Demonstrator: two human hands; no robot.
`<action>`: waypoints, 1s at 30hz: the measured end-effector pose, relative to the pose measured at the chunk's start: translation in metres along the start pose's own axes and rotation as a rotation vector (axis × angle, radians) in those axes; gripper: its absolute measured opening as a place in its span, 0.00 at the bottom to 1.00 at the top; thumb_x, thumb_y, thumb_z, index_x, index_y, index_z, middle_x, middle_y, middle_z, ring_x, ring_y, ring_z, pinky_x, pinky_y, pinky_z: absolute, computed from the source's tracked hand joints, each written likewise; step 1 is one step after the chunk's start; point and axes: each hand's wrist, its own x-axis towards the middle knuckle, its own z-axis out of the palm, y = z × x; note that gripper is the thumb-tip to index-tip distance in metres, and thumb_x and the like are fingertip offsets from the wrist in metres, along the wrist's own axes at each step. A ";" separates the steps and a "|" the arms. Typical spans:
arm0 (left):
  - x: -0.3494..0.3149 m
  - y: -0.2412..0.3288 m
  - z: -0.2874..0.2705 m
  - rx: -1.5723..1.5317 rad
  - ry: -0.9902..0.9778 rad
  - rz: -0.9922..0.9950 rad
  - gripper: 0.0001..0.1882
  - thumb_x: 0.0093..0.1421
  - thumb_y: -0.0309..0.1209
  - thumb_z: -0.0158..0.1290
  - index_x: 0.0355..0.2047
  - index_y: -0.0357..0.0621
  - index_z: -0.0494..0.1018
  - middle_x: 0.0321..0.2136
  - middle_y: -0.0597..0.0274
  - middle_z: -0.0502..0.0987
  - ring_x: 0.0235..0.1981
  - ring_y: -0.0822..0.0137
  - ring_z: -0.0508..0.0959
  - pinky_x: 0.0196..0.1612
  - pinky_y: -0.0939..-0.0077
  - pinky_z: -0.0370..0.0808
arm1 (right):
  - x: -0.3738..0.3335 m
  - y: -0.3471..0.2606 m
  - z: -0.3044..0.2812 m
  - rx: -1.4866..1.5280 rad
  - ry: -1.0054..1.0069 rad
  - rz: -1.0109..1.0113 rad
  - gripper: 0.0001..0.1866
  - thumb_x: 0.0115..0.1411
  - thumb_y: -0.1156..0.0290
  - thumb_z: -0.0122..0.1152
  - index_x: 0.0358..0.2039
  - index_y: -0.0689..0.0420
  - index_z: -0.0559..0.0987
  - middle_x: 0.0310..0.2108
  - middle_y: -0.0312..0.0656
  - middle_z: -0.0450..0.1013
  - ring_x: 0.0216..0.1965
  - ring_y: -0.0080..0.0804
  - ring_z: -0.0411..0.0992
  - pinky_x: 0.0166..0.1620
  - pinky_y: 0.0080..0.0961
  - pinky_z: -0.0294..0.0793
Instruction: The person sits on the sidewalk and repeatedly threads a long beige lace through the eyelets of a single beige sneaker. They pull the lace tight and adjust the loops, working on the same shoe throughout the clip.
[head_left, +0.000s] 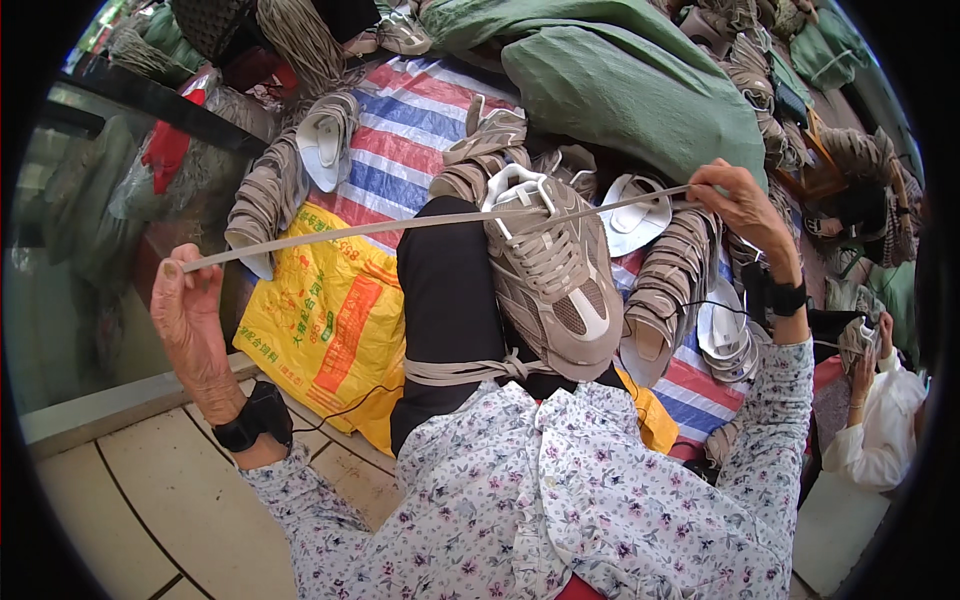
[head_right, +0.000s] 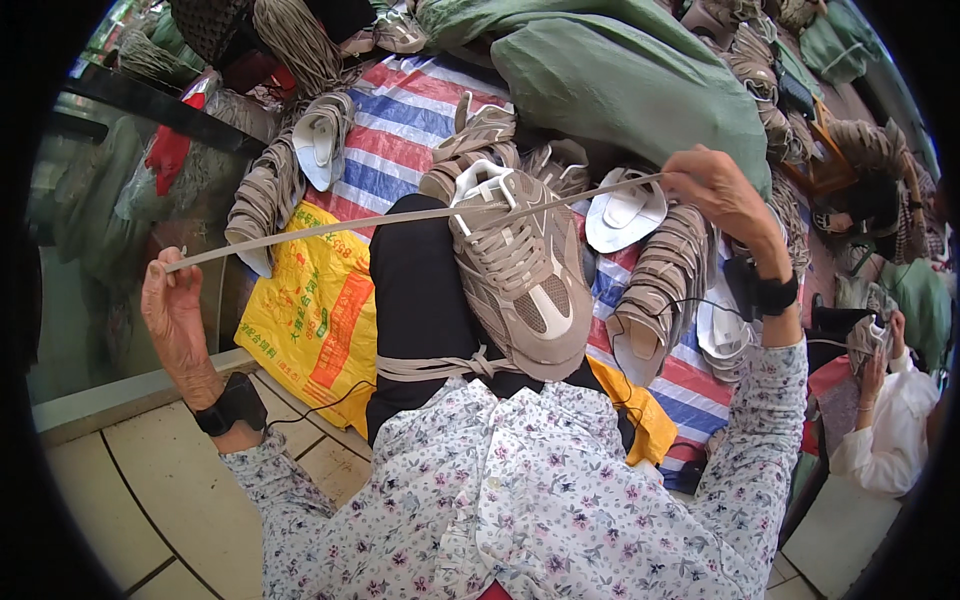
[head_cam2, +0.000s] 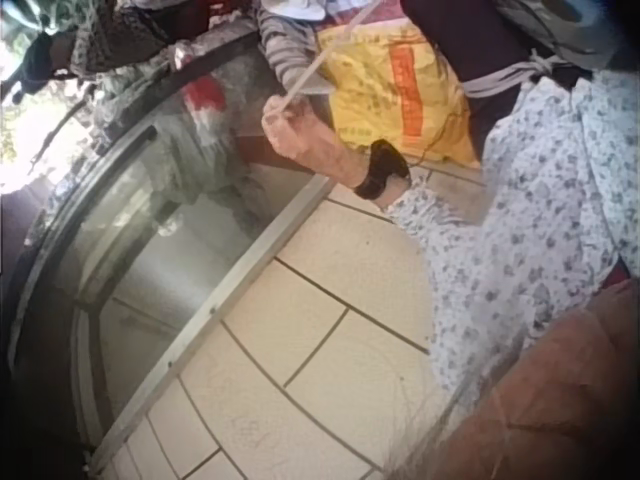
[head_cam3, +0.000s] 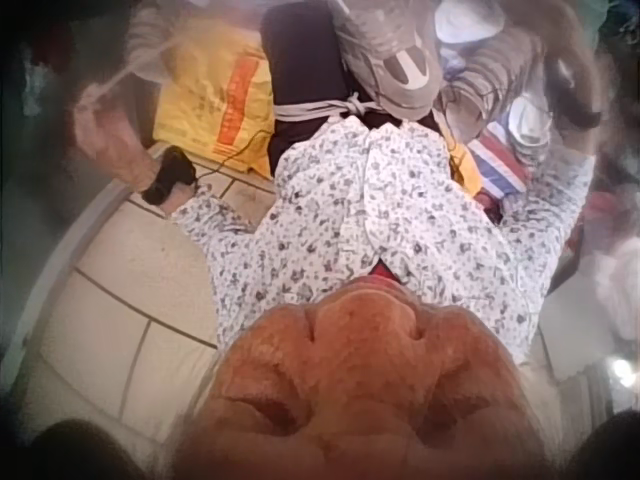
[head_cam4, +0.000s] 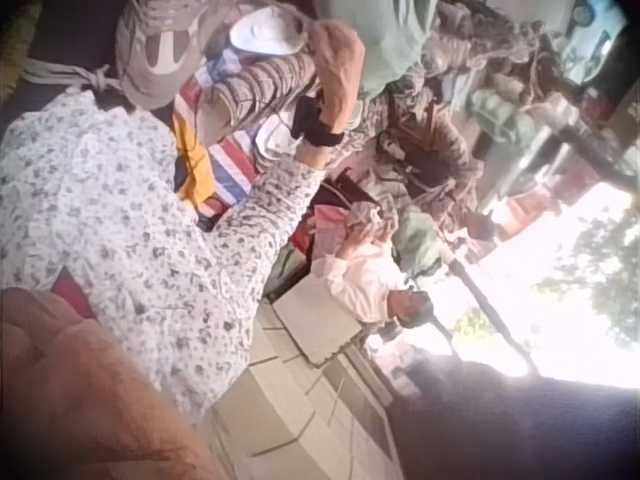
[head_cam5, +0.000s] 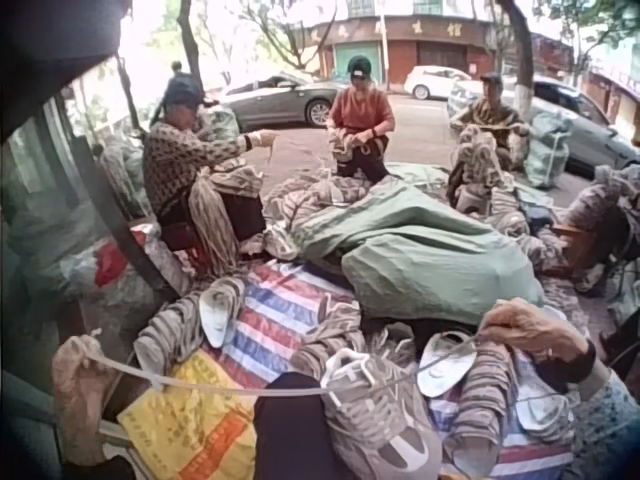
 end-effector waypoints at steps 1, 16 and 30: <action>-0.001 0.006 0.005 0.033 0.014 0.033 0.10 0.67 0.32 0.52 0.30 0.42 0.68 0.37 0.61 0.68 0.36 0.75 0.71 0.49 0.75 0.74 | -0.006 0.005 -0.006 0.005 0.008 0.050 0.09 0.63 0.71 0.58 0.33 0.65 0.79 0.26 0.38 0.68 0.28 0.24 0.65 0.33 0.23 0.64; -0.060 0.037 0.101 -0.662 -0.410 -0.110 0.13 0.69 0.30 0.49 0.30 0.46 0.56 0.19 0.67 0.63 0.15 0.83 0.64 0.17 0.87 0.64 | -0.098 0.124 -0.058 0.838 0.468 0.228 0.08 0.65 0.67 0.62 0.40 0.57 0.80 0.33 0.34 0.77 0.36 0.21 0.75 0.45 0.22 0.75; -0.050 -0.126 0.170 0.166 -0.304 -0.498 0.08 0.63 0.30 0.58 0.34 0.37 0.79 0.23 0.72 0.76 0.19 0.86 0.68 0.22 0.91 0.66 | -0.142 0.182 -0.012 1.521 0.727 0.297 0.07 0.64 0.73 0.60 0.41 0.61 0.77 0.41 0.40 0.77 0.41 0.28 0.76 0.35 0.17 0.74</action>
